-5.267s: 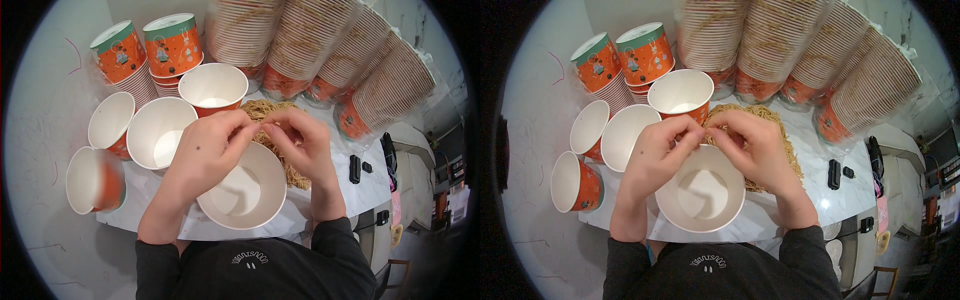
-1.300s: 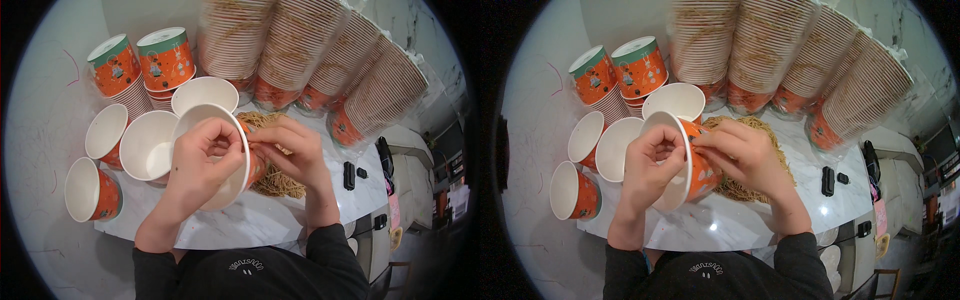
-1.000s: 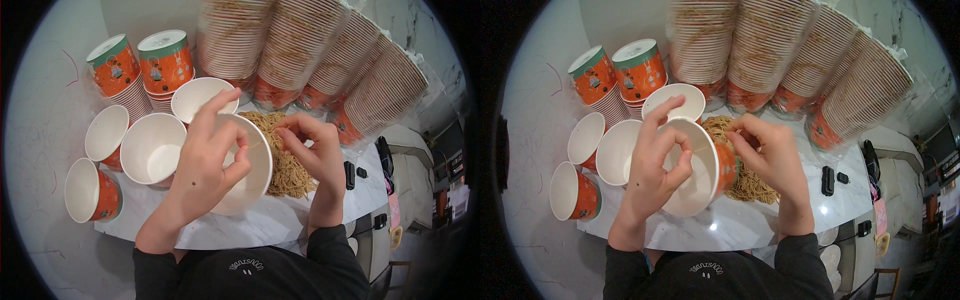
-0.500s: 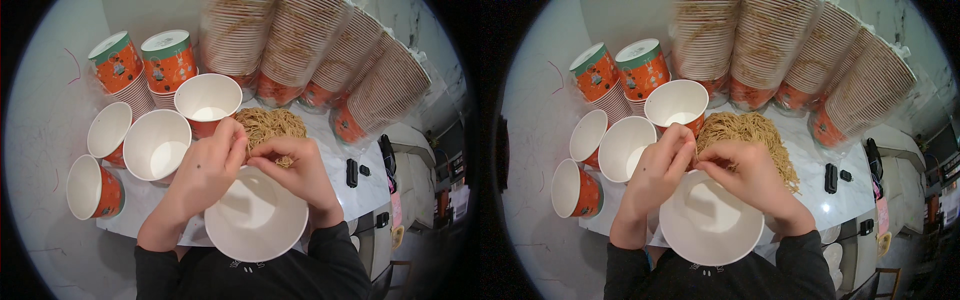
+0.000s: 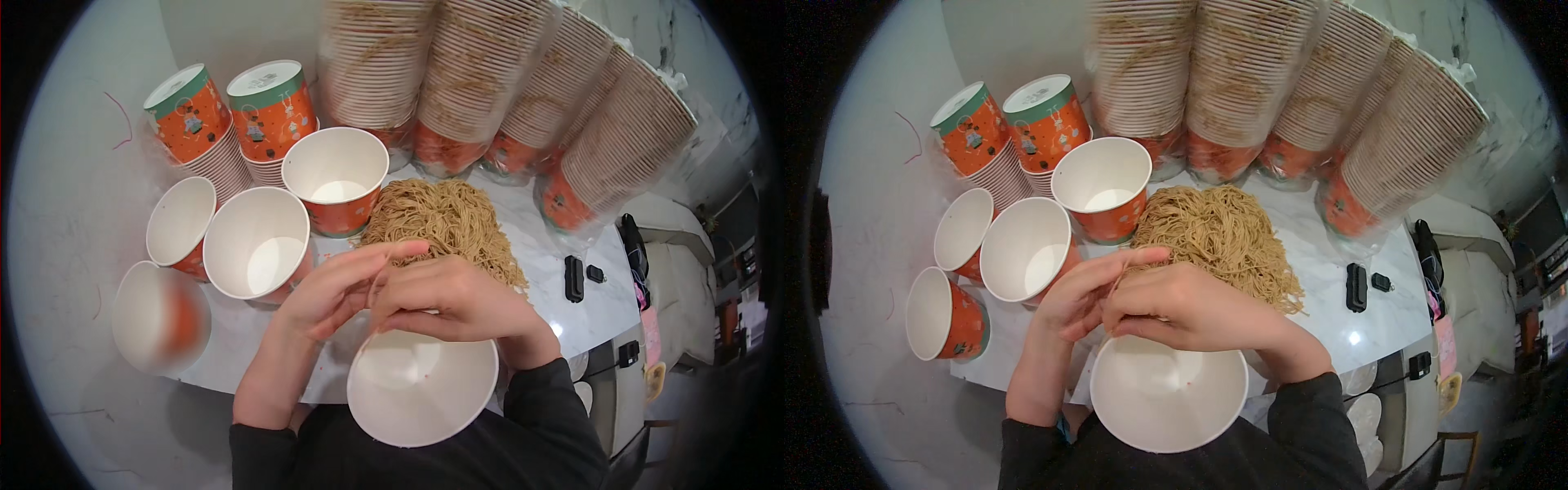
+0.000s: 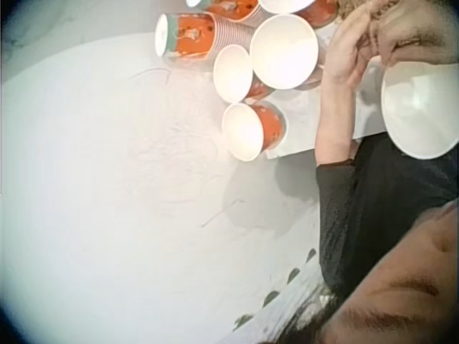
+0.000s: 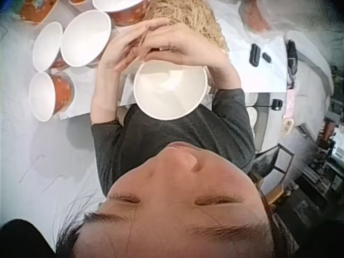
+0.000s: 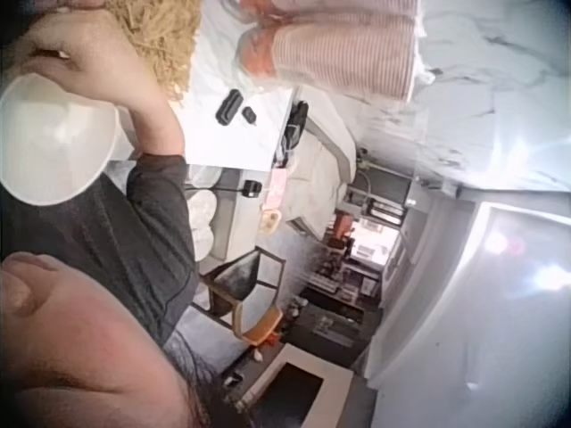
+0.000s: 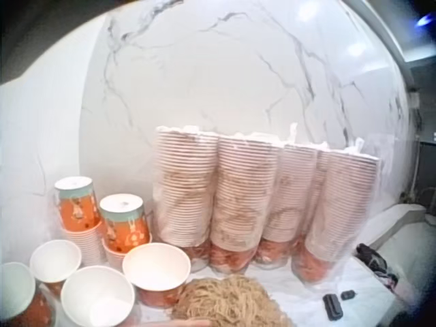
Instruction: Unpack stacks of paper cups and tie rubber bands at a workspace.
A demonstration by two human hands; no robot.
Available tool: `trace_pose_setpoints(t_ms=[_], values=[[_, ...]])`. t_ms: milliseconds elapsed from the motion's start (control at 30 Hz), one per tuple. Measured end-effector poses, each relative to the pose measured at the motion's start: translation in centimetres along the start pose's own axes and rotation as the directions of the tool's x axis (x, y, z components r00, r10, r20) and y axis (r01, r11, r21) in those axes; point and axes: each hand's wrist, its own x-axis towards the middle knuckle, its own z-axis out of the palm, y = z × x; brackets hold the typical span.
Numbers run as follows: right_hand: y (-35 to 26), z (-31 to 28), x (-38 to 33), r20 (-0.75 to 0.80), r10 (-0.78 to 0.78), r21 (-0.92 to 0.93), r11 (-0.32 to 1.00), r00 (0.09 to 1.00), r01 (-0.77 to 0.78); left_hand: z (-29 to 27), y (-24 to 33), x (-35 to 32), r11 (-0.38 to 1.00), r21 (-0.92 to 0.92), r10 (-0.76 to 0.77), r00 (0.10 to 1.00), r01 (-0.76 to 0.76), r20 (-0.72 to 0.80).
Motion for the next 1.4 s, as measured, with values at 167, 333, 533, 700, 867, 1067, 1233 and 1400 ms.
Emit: trace_pose_setpoints(t_ms=[167,333,533,700,867,1067,1233,1400], values=[[2.2,1.0,0.6,0.062,0.028,-0.008,1.0,0.998,-0.028,0.9,-2.2,-0.7,0.783,-0.257,0.532,0.824,-0.566,-0.195],[3.6,1.6,0.8,0.118,0.226,-0.017,0.974,0.967,-0.226,-1.1,0.4,-2.5,0.82,0.216,0.569,0.797,-0.53,-0.201],[5.1,2.0,1.3,-0.092,0.145,0.061,0.988,0.985,-0.14,-0.4,4.3,-2.6,0.707,0.632,0.542,0.817,-0.318,-0.196],[5.0,2.1,1.4,-0.171,0.492,0.534,0.774,0.854,-0.339,0.0,6.8,-1.4,0.554,0.813,0.524,0.834,-0.181,-0.172],[5.4,1.8,1.6,-0.209,0.543,0.685,0.675,0.813,-0.275,-1.0,6.0,-0.4,0.68,0.707,0.474,0.851,-0.193,-0.225],[6.4,1.0,1.9,-0.365,0.55,0.618,0.747,0.751,-0.247,-1.6,5.8,-0.1,0.82,0.534,0.404,0.869,-0.207,-0.284],[6.9,0.8,1.8,-0.391,0.504,0.502,0.818,0.77,-0.281,-3.1,4.5,0.5,0.534,0.845,0.277,0.94,0.023,-0.2],[5.9,1.2,2.0,-0.383,0.485,0.461,0.838,0.786,-0.292,-3.0,2.0,1.5,0.202,0.973,0.339,0.94,-0.115,0.041]])
